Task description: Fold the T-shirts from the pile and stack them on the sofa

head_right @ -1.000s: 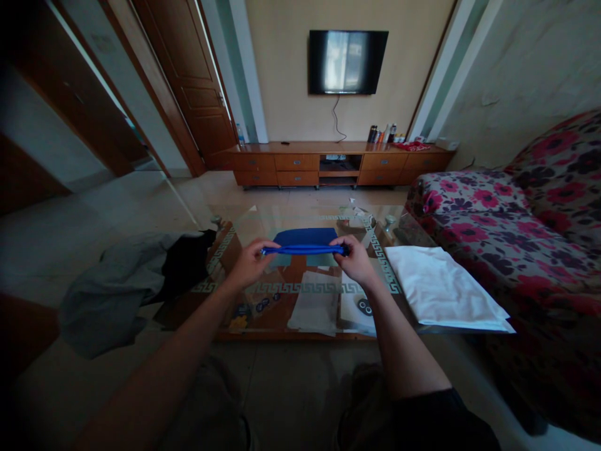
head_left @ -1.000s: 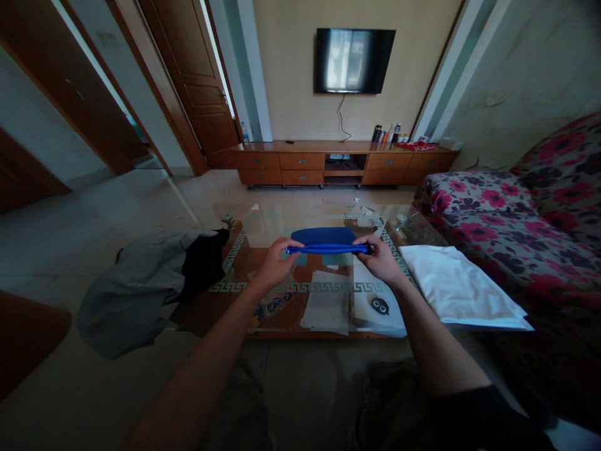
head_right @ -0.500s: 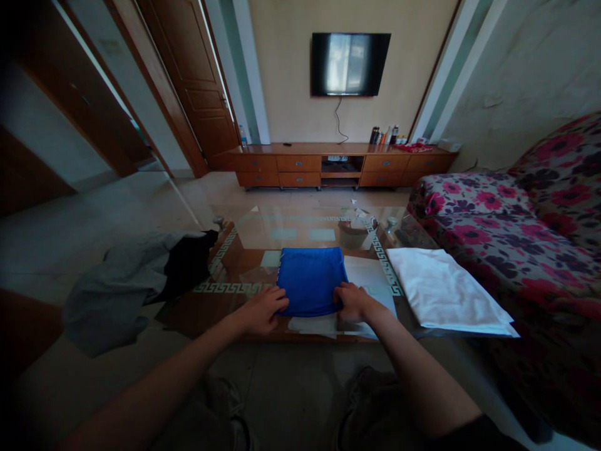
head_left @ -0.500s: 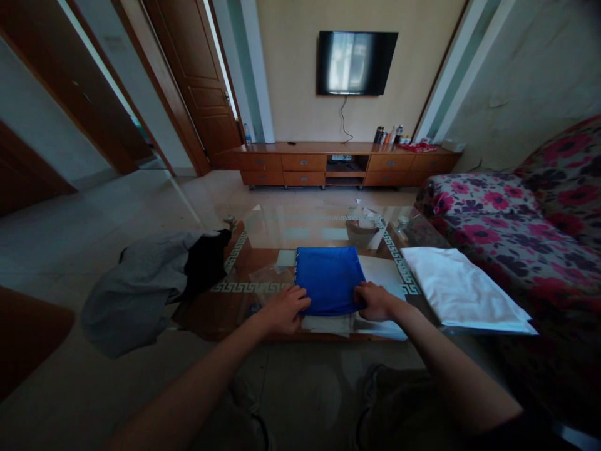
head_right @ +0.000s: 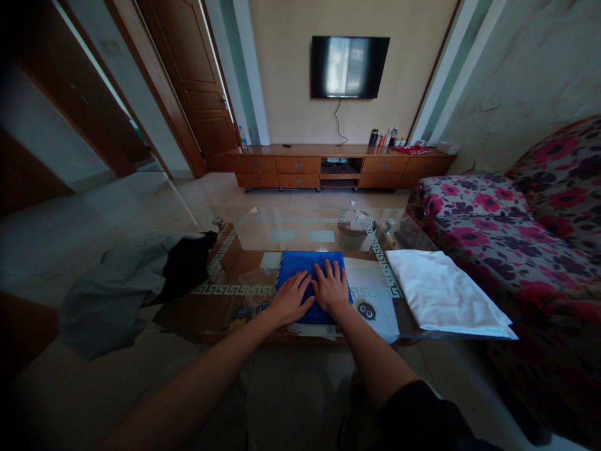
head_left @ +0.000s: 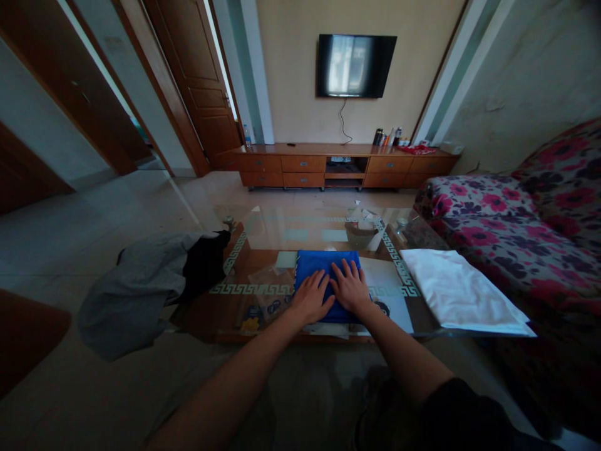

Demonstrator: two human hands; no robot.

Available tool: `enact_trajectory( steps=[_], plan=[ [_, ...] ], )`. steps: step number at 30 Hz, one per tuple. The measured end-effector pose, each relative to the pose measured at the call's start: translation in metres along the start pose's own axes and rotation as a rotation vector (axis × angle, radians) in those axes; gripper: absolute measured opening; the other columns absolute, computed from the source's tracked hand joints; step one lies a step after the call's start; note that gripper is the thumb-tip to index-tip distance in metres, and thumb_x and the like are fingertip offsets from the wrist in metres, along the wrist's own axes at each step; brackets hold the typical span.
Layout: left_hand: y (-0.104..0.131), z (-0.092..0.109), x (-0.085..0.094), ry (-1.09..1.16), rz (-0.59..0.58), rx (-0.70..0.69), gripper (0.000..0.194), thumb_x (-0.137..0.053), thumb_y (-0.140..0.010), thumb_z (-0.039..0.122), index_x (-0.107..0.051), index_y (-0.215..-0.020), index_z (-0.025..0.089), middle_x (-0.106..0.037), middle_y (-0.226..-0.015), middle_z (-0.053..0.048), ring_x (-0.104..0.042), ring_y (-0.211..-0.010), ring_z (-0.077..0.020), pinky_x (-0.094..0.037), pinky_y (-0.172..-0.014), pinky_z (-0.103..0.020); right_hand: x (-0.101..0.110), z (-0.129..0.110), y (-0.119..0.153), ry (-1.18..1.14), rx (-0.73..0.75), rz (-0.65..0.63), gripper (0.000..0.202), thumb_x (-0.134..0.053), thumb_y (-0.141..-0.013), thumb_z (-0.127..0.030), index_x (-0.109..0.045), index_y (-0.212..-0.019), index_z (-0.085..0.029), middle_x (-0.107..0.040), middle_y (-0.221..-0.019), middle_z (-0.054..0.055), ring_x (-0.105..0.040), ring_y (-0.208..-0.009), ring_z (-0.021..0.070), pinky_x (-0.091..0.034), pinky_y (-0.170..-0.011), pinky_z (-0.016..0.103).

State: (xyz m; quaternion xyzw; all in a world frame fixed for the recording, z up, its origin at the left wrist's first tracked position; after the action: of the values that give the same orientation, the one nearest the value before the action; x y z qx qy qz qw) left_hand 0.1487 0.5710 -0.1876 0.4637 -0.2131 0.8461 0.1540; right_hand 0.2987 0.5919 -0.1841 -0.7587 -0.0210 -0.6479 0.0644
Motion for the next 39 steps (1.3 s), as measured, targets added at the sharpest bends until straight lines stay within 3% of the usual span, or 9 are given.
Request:
enact_trajectory(
  steps=[2, 5, 12, 16, 21, 28, 33, 39],
  plan=[
    [0.005, -0.004, -0.009, 0.037, -0.003, -0.017, 0.066, -0.056, -0.094, 0.049, -0.044, -0.152, 0.021, -0.035, -0.163, -0.013, -0.024, -0.154, -0.0337, -0.011, -0.126, -0.051, -0.012, 0.005, 0.004, -0.002, -0.022, -0.035, 0.062, -0.035, -0.104, -0.054, -0.034, -0.161, -0.031, -0.02, -0.17, 0.008, -0.011, -0.156, 0.0358, -0.008, -0.121, 0.058],
    [0.01, -0.006, -0.013, 0.063, -0.003, -0.021, 0.069, -0.057, -0.092, 0.05, -0.044, -0.153, 0.022, -0.034, -0.165, -0.011, -0.02, -0.156, -0.0322, -0.005, -0.128, -0.05, -0.018, 0.009, 0.009, -0.014, -0.025, -0.028, 0.063, -0.031, -0.104, -0.056, -0.031, -0.162, -0.032, -0.016, -0.171, 0.007, -0.01, -0.156, 0.0344, -0.005, -0.122, 0.058],
    [0.012, 0.009, -0.001, 0.053, 0.032, -0.069, 0.069, -0.057, -0.092, 0.044, -0.042, -0.155, 0.02, -0.032, -0.165, -0.011, -0.019, -0.156, -0.0318, -0.005, -0.128, -0.05, -0.011, 0.009, 0.007, -0.035, -0.047, -0.003, 0.062, -0.03, -0.105, -0.053, -0.031, -0.162, -0.03, -0.019, -0.17, 0.007, -0.015, -0.156, 0.0314, -0.009, -0.123, 0.056],
    [0.018, 0.015, -0.008, 0.071, 0.007, -0.107, 0.067, -0.049, -0.096, 0.043, -0.038, -0.157, 0.017, -0.029, -0.167, -0.012, -0.018, -0.156, -0.0314, -0.007, -0.128, -0.051, -0.009, 0.013, 0.017, -0.052, -0.095, 0.086, 0.065, -0.031, -0.105, -0.051, -0.024, -0.164, -0.026, -0.016, -0.171, 0.01, -0.016, -0.156, 0.0308, -0.015, -0.123, 0.053],
    [0.023, 0.011, -0.019, 0.016, -0.048, -0.071, 0.067, -0.05, -0.097, 0.047, -0.039, -0.157, 0.022, -0.03, -0.166, -0.009, -0.019, -0.156, -0.0327, -0.008, -0.127, -0.053, -0.021, 0.017, 0.026, -0.044, -0.143, 0.014, 0.065, -0.032, -0.104, -0.053, -0.032, -0.162, -0.025, -0.017, -0.17, 0.012, -0.012, -0.156, 0.0326, -0.015, -0.122, 0.055],
    [0.025, 0.022, -0.01, -0.021, -0.049, -0.138, 0.069, -0.048, -0.098, 0.045, -0.031, -0.161, 0.023, -0.027, -0.168, -0.007, -0.018, -0.156, -0.0293, -0.011, -0.127, -0.049, -0.015, 0.03, 0.016, -0.07, -0.147, 0.005, 0.067, -0.027, -0.104, -0.057, -0.03, -0.162, -0.022, -0.011, -0.171, 0.011, -0.011, -0.157, 0.0321, -0.017, -0.122, 0.056],
    [0.032, 0.031, -0.016, -0.104, -0.1, -0.219, 0.067, -0.039, -0.102, 0.052, -0.026, -0.162, 0.024, -0.026, -0.168, -0.007, -0.022, -0.155, -0.0257, -0.016, -0.126, -0.044, -0.012, 0.039, 0.011, -0.017, -0.06, -0.074, 0.065, -0.031, -0.105, -0.051, -0.032, -0.161, -0.018, -0.024, -0.169, 0.01, -0.016, -0.155, 0.0283, -0.017, -0.123, 0.05],
    [0.039, 0.05, -0.011, -0.238, -0.124, -0.276, 0.063, -0.033, -0.104, 0.056, -0.032, -0.159, 0.026, -0.03, -0.167, -0.007, -0.025, -0.154, -0.0273, -0.02, -0.124, -0.049, 0.012, 0.049, 0.003, -0.036, -0.27, 0.011, 0.054, -0.045, -0.1, -0.041, -0.052, -0.143, -0.01, -0.048, -0.147, 0.024, -0.046, -0.135, 0.036, -0.041, -0.107, 0.046]
  ],
)
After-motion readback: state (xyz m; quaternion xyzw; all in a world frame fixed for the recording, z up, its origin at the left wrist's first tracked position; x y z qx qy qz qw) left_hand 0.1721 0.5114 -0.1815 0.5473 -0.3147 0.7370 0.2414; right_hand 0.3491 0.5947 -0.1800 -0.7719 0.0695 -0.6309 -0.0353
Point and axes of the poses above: each hand's wrist, its own y-axis away from the middle knuckle, its own x-axis out of the back of the hand, z = x × y, the point moved 4 cm from there along -y, towards the middle knuckle
